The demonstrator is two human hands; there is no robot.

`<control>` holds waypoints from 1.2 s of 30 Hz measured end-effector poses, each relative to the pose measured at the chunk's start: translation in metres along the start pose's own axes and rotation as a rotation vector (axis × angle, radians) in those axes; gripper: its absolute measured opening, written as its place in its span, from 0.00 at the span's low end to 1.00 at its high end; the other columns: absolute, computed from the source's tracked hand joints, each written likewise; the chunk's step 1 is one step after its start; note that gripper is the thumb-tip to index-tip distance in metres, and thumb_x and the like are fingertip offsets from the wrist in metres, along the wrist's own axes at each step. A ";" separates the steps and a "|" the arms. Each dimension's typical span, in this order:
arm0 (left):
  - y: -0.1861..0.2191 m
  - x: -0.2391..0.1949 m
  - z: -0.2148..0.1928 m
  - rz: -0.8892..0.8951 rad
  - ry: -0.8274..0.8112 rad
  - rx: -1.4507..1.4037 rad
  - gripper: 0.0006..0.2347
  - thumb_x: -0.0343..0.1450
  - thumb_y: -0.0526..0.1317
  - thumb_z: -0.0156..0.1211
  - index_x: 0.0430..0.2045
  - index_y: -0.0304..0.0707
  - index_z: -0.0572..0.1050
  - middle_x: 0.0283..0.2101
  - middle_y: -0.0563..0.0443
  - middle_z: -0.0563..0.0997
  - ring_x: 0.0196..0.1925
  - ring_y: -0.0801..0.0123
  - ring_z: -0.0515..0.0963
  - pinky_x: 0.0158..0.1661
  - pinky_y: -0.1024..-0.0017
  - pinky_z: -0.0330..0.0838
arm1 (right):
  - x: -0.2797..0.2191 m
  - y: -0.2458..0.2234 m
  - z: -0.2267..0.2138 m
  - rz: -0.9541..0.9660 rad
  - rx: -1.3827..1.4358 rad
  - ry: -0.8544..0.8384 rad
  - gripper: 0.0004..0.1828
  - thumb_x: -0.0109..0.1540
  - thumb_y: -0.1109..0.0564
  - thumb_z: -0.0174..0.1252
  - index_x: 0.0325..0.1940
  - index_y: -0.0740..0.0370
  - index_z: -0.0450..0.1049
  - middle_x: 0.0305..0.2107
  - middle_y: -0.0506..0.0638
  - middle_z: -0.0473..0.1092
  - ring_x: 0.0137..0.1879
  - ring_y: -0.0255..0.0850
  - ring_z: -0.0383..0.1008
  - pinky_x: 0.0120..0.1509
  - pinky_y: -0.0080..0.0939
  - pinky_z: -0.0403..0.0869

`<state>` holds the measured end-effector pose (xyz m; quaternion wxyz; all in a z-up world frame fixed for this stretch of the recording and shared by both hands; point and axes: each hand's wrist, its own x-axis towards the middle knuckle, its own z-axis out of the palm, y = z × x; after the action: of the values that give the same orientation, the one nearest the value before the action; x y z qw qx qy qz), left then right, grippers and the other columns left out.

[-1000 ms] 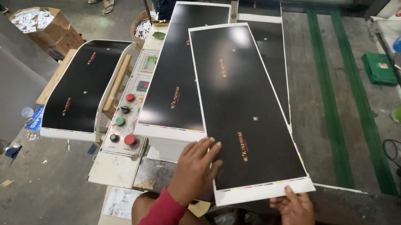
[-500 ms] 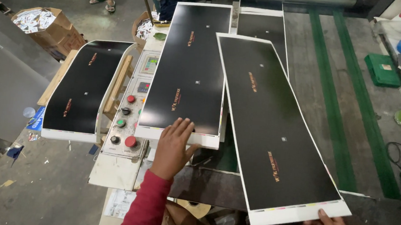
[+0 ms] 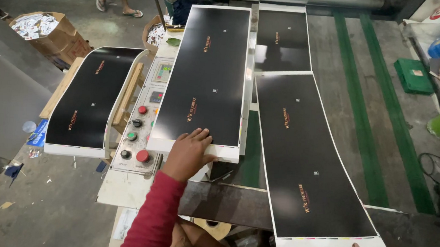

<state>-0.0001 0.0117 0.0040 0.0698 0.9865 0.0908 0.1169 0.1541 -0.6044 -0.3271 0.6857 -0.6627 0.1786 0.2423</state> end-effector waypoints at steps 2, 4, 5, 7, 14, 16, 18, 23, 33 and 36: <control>0.002 -0.001 -0.013 0.056 0.064 -0.031 0.24 0.64 0.52 0.68 0.49 0.34 0.77 0.61 0.41 0.76 0.65 0.52 0.73 0.57 0.54 0.68 | 0.003 -0.003 0.000 0.035 -0.039 0.017 0.22 0.71 0.59 0.46 0.70 0.62 0.61 0.43 0.69 0.74 0.43 0.58 0.79 0.45 0.64 0.81; 0.006 0.000 -0.025 0.115 0.127 -0.062 0.21 0.64 0.50 0.69 0.45 0.35 0.79 0.56 0.40 0.80 0.60 0.51 0.78 0.52 0.56 0.72 | 0.006 -0.005 0.000 0.070 -0.077 0.036 0.21 0.71 0.58 0.45 0.69 0.64 0.61 0.43 0.70 0.74 0.44 0.59 0.79 0.46 0.65 0.81; 0.008 0.000 -0.030 0.095 0.114 -0.124 0.15 0.69 0.47 0.66 0.40 0.35 0.79 0.51 0.42 0.83 0.52 0.53 0.81 0.47 0.59 0.75 | 0.007 -0.005 0.001 0.108 -0.091 0.053 0.21 0.72 0.57 0.45 0.69 0.65 0.61 0.43 0.71 0.74 0.45 0.59 0.79 0.47 0.66 0.82; 0.011 0.002 -0.034 0.076 0.099 -0.187 0.10 0.73 0.45 0.63 0.36 0.36 0.79 0.46 0.44 0.85 0.43 0.54 0.84 0.42 0.62 0.78 | 0.003 -0.007 0.003 0.147 -0.104 0.070 0.21 0.72 0.57 0.45 0.69 0.66 0.61 0.44 0.71 0.74 0.46 0.60 0.79 0.48 0.66 0.82; 0.009 0.007 -0.021 -0.002 0.258 -0.051 0.06 0.75 0.40 0.58 0.32 0.38 0.77 0.24 0.46 0.81 0.23 0.57 0.81 0.25 0.61 0.72 | -0.004 -0.012 0.012 0.148 -0.121 0.098 0.21 0.72 0.57 0.46 0.70 0.64 0.60 0.45 0.71 0.74 0.48 0.61 0.79 0.51 0.67 0.81; 0.011 0.006 -0.022 -0.011 0.233 -0.029 0.07 0.75 0.41 0.58 0.32 0.38 0.77 0.21 0.46 0.80 0.20 0.57 0.80 0.23 0.60 0.71 | 0.006 -0.008 0.006 0.167 -0.128 0.080 0.21 0.72 0.57 0.45 0.69 0.65 0.60 0.44 0.71 0.74 0.48 0.61 0.79 0.51 0.67 0.81; 0.012 0.004 -0.024 0.009 0.245 -0.067 0.06 0.73 0.40 0.60 0.27 0.41 0.77 0.23 0.48 0.81 0.24 0.55 0.81 0.26 0.59 0.71 | 0.018 0.002 -0.002 0.211 -0.128 0.026 0.21 0.71 0.57 0.45 0.68 0.66 0.61 0.43 0.71 0.75 0.47 0.60 0.80 0.51 0.68 0.82; 0.009 0.001 -0.024 -0.015 0.092 -0.107 0.11 0.68 0.47 0.67 0.25 0.39 0.76 0.25 0.46 0.82 0.26 0.54 0.82 0.29 0.58 0.74 | 0.024 0.004 -0.002 0.231 -0.114 0.016 0.21 0.71 0.56 0.47 0.67 0.66 0.62 0.43 0.72 0.75 0.47 0.62 0.80 0.51 0.68 0.82; 0.010 -0.002 -0.021 -0.047 0.047 -0.134 0.12 0.69 0.48 0.67 0.28 0.38 0.77 0.30 0.46 0.82 0.30 0.51 0.83 0.32 0.56 0.76 | 0.016 0.002 0.007 0.251 -0.145 0.057 0.21 0.71 0.55 0.47 0.66 0.69 0.64 0.43 0.70 0.75 0.48 0.60 0.80 0.51 0.66 0.82; 0.012 -0.003 -0.025 -0.066 0.034 -0.161 0.12 0.67 0.48 0.67 0.28 0.38 0.77 0.30 0.45 0.83 0.29 0.51 0.83 0.32 0.56 0.76 | 0.034 0.024 -0.007 0.220 -0.092 0.037 0.20 0.71 0.57 0.47 0.66 0.68 0.63 0.43 0.71 0.75 0.47 0.61 0.80 0.50 0.66 0.82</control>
<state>-0.0067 0.0021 0.0293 0.1512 0.9720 0.1150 0.1383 0.1689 -0.6077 -0.3663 0.6204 -0.6742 0.2516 0.3120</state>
